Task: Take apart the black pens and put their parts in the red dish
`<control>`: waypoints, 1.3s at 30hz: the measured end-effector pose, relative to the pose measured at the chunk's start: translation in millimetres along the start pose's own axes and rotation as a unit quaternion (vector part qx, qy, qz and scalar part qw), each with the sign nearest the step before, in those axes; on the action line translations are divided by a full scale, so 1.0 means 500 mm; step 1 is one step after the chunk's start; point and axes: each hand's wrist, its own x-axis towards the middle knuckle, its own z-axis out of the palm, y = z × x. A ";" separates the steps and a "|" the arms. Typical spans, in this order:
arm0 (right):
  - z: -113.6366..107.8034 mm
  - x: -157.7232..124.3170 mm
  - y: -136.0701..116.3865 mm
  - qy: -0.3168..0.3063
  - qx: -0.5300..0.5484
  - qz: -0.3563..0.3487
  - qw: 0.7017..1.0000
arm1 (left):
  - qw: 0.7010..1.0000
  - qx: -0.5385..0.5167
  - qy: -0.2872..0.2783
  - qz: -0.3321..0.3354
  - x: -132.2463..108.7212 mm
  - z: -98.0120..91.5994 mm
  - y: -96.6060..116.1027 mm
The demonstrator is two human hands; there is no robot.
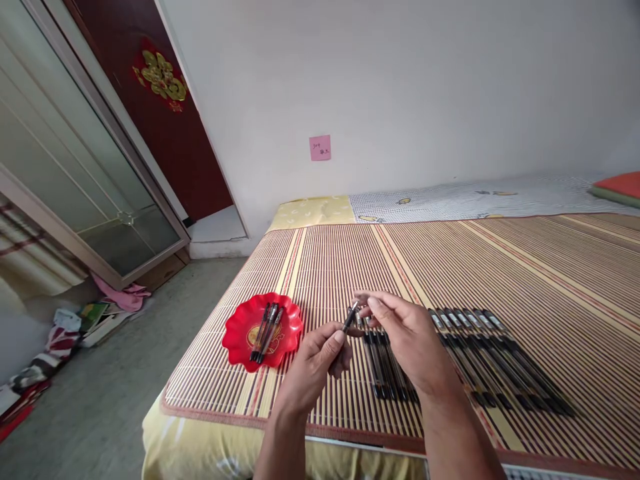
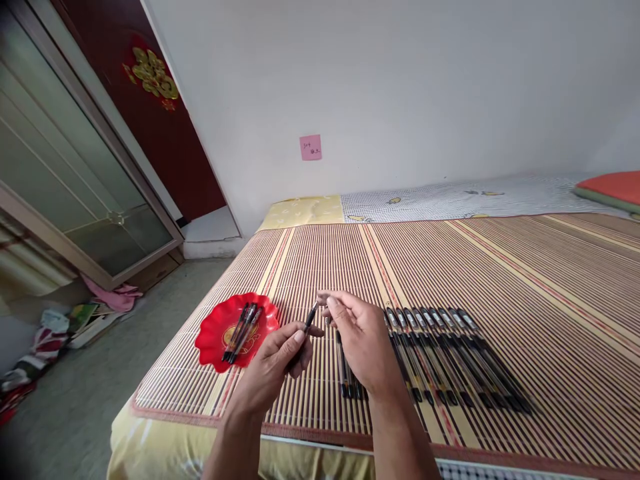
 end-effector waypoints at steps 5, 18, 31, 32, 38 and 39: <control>0.001 0.002 0.004 -0.023 0.025 0.001 0.999 | 0.999 -0.040 -0.021 -0.007 0.002 0.005 -0.013; 0.002 0.008 0.034 -0.036 0.122 0.063 0.990 | 0.998 -0.063 -0.011 -0.009 0.006 0.016 -0.016; 0.002 0.009 0.042 -0.032 0.147 0.060 0.987 | 0.998 -0.066 -0.012 -0.022 0.005 0.020 -0.015; 0.003 0.009 0.043 -0.035 0.151 0.057 0.986 | 0.997 -0.067 -0.012 -0.023 0.005 0.021 -0.015; 0.003 0.011 0.049 -0.038 0.147 0.059 0.987 | 0.997 -0.068 -0.024 -0.033 0.006 0.023 -0.019; 0.003 0.012 0.049 -0.032 0.146 0.063 0.987 | 0.997 -0.068 -0.025 -0.033 0.006 0.024 -0.019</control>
